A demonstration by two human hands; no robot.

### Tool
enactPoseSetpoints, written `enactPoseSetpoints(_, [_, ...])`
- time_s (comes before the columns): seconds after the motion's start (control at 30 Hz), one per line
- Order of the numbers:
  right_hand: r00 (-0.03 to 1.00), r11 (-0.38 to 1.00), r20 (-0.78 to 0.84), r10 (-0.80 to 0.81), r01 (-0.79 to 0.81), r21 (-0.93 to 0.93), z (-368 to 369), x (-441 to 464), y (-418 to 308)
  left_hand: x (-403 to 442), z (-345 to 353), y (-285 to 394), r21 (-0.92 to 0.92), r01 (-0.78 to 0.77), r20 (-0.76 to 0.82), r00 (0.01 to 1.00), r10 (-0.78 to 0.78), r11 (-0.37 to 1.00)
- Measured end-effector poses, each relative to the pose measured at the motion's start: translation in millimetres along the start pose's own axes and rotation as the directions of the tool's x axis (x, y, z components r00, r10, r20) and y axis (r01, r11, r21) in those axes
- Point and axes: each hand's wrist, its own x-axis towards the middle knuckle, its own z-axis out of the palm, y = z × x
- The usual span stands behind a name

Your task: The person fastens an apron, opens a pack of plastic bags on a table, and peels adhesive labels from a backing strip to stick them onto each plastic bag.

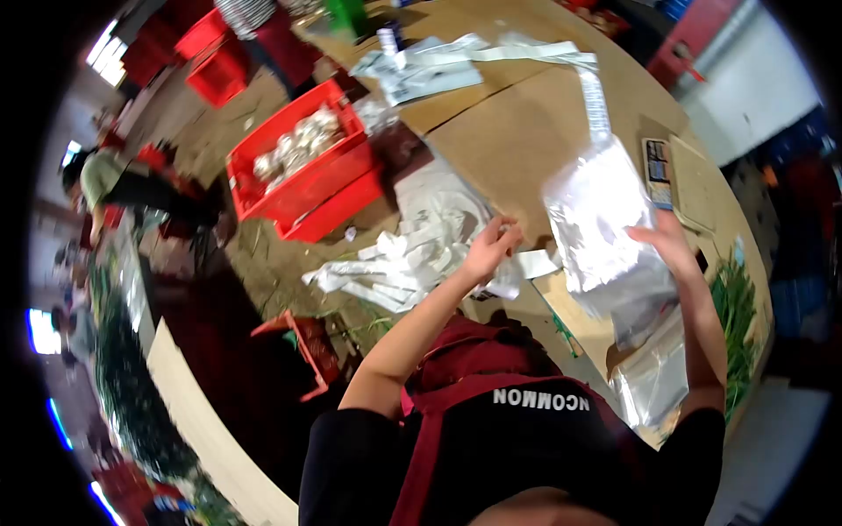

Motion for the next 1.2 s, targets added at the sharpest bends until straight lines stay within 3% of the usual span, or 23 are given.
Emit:
enactPoseSetpoints(0.17, [0.991, 0.977, -0.058, -0.117, 0.104, -0.187, 41, 64, -24, -10, 11, -12, 0.154, 0.057, 0.235, 0.968, -0.093, 0.986])
enactPoseSetpoints(0.23, [0.981, 0.914, -0.105, -0.162, 0.109, -0.390, 49, 92, -14, -10, 17, -5, 0.242, 0.083, 0.484, 0.853, -0.194, 0.967])
enactPoseSetpoints(0.3, [0.979, 0.896, -0.131, -0.156, 0.084, -0.437, 68, 108, -22, -1, 19, -1, 0.222, 0.061, 0.518, 0.838, -0.171, 0.973])
enactPoseSetpoints(0.33, [0.967, 0.818, -0.152, -0.202, 0.081, -0.570, 78, 117, -20, 3, 19, 1, 0.200, 0.042, 0.542, 0.827, -0.146, 0.979])
enactPoseSetpoints(0.37, [0.954, 0.721, -0.164, -0.252, 0.072, -0.689, 88, 126, -16, 14, 15, 4, 0.253, -0.012, 0.490, 0.864, -0.118, 0.967])
enactPoseSetpoints(0.4, [0.954, 0.722, -0.164, -0.249, 0.070, -0.688, 97, 133, -11, 25, 11, 5, 0.202, 0.048, 0.352, 0.929, -0.118, 0.978])
enactPoseSetpoints(0.47, [0.957, 0.513, -0.184, -0.223, -0.045, -0.857, 112, 147, -3, 53, -5, -3, 0.129, 0.074, 0.107, 0.990, -0.088, 0.989])
enactPoseSetpoints(0.57, [0.958, 0.541, -0.166, -0.235, -0.013, -0.841, 112, 158, -8, 84, -26, 11, 0.112, 0.073, -0.150, 0.987, -0.055, 0.991])
enactPoseSetpoints(0.63, [0.960, 0.531, -0.158, -0.229, -0.013, -0.847, 111, 159, -11, 96, -24, 39, 0.153, 0.068, -0.235, 0.971, -0.031, 0.986])
enactPoseSetpoints(0.7, [0.954, 0.585, -0.135, -0.266, 0.049, -0.809, 109, 160, -5, 118, -25, 49, 0.181, 0.070, -0.235, 0.972, -0.026, 0.981])
enactPoseSetpoints(0.93, [0.928, 0.576, -0.103, -0.359, 0.133, -0.806, 112, 156, -5, 171, -20, 73, 0.128, 0.155, -0.303, 0.947, -0.110, 0.980])
enactPoseSetpoints(1.03, [0.907, 0.547, -0.101, -0.410, 0.155, -0.823, 120, 156, 0, 184, -11, 73, 0.180, 0.123, -0.291, 0.955, -0.067, 0.976])
enactPoseSetpoints(1.1, [0.872, 0.551, -0.124, -0.474, 0.184, -0.814, 126, 149, 3, 187, -9, 72, 0.160, 0.022, -0.264, 0.964, 0.021, 0.987])
enactPoseSetpoints(1.13, [0.918, 0.600, -0.082, -0.388, 0.184, -0.779, 121, 141, -6, 187, -8, 75, 0.177, 0.070, -0.267, 0.964, -0.020, 0.982])
enactPoseSetpoints(1.2, [0.912, 0.602, -0.078, -0.404, 0.201, -0.773, 121, 132, -2, 192, -12, 73, 0.180, 0.137, -0.253, 0.963, -0.088, 0.974])
